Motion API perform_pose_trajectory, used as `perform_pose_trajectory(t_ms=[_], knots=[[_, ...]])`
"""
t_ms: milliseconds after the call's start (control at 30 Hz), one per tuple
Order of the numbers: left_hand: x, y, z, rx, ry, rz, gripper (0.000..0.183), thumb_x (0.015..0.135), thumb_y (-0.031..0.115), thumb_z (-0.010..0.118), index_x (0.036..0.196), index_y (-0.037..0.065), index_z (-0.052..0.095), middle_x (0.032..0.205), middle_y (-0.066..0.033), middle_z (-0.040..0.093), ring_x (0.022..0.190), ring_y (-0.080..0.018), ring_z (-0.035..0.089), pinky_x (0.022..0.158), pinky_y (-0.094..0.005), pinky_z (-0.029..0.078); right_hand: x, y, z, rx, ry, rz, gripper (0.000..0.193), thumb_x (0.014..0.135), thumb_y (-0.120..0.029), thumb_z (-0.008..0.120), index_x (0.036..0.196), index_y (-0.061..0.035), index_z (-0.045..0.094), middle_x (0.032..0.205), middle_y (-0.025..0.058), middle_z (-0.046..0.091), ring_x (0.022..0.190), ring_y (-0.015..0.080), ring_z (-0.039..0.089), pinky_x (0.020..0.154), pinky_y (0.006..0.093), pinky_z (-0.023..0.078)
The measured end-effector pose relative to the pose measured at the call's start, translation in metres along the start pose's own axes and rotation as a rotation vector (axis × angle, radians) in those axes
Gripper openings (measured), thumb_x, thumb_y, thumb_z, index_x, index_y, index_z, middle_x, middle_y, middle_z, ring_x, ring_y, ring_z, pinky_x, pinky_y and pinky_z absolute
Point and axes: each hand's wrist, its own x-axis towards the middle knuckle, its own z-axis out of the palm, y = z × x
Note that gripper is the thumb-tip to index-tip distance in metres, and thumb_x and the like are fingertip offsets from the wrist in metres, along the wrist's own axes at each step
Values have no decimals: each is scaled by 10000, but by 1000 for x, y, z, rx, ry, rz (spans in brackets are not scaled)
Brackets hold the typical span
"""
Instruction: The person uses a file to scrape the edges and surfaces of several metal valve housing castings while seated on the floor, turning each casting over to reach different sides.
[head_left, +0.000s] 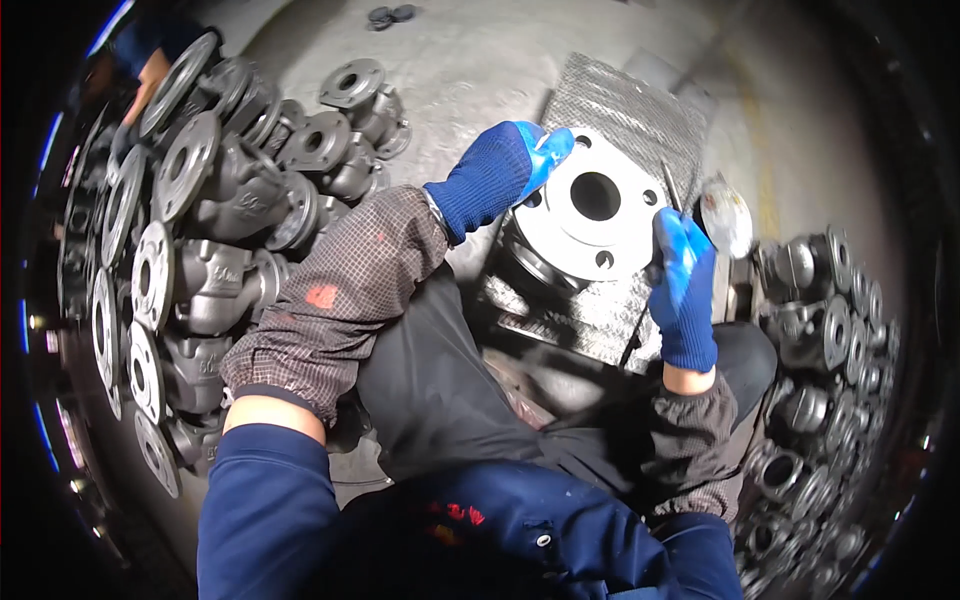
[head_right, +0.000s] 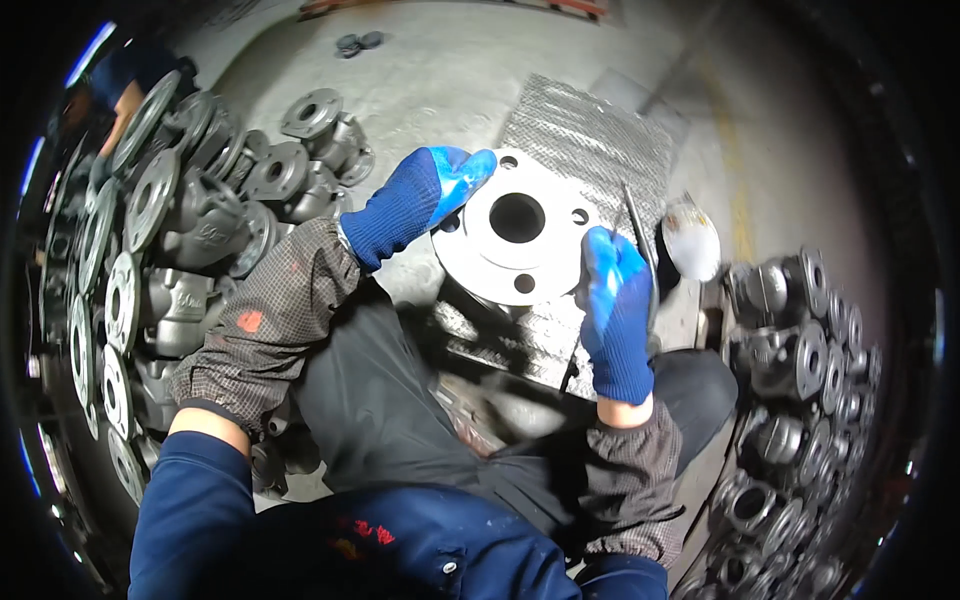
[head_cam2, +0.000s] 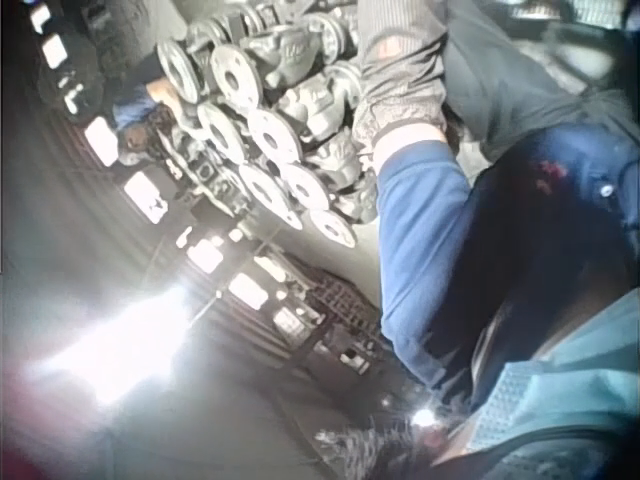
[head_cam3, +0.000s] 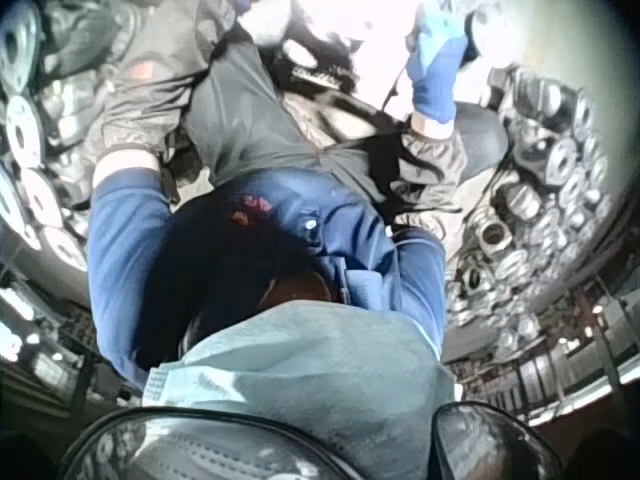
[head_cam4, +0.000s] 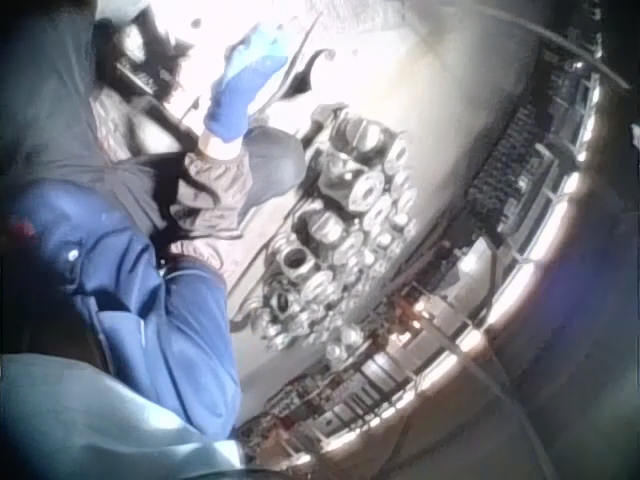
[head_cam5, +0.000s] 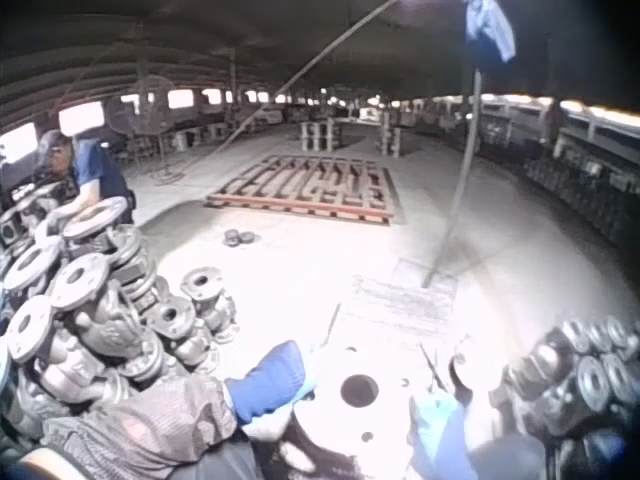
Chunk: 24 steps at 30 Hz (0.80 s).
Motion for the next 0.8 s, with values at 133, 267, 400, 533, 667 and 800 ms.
perform_pose_trajectory(t_ms=[133, 267, 400, 533, 667, 800], knots=[[-4, 2, 26, -117, 81, 26, 519, 931, 493, 517, 840, -7, 623, 569, -90, 559, 477, -146, 576, 495, -299, 469, -8, 2, -15, 29, 5, 81, 210, 930, -254, 511, 892, -56, 571, 686, -32, 460, 558, 43, 427, 471, 200, 341], [-15, 0, 34, 304, 340, 327, 442, 913, 419, 530, 1017, 2, 634, 957, -154, 679, 878, -275, 661, 773, -395, 510, -10, -6, -21, 42, -56, 54, 261, 943, -323, 528, 951, -71, 597, 708, -44, 496, 583, 26, 451, 476, 187, 359], [-64, 25, 59, 948, 109, 677, 572, 828, 336, 629, 1285, 9, 521, 1358, -204, 480, 1238, -392, 468, 1061, -522, 300, -14, -3, -23, -155, 15, 9, 332, 959, -229, 540, 1171, 24, 573, 901, 14, 587, 706, 102, 544, 573, 240, 446], [-96, 33, 34, 7, -456, 754, 272, 851, 166, 617, 1070, 7, 646, 1025, -165, 671, 1067, -384, 593, 962, -498, 431, -17, -18, -14, -387, 96, -69, 417, 961, -275, 546, 1297, -30, 525, 965, 89, 638, 778, 113, 591, 708, 268, 487], [-77, 49, 4, 312, 1, 789, 233, 888, 91, 583, 1091, -8, 640, 1021, -187, 672, 1003, -312, 637, 896, -405, 483, -16, -20, -24, -700, 157, -198, 426, 970, -311, 511, 1288, -29, 524, 1044, 189, 622, 902, 253, 614, 779, 337, 495], [-32, -4, 27, 172, 289, 668, 366, 858, 187, 670, 1160, -10, 606, 1148, -219, 620, 1078, -311, 612, 917, -355, 484, -22, -27, -29, -726, 171, -359, 354, 953, -244, 541, 1241, -40, 570, 1124, 197, 639, 990, 328, 646, 829, 367, 514]])
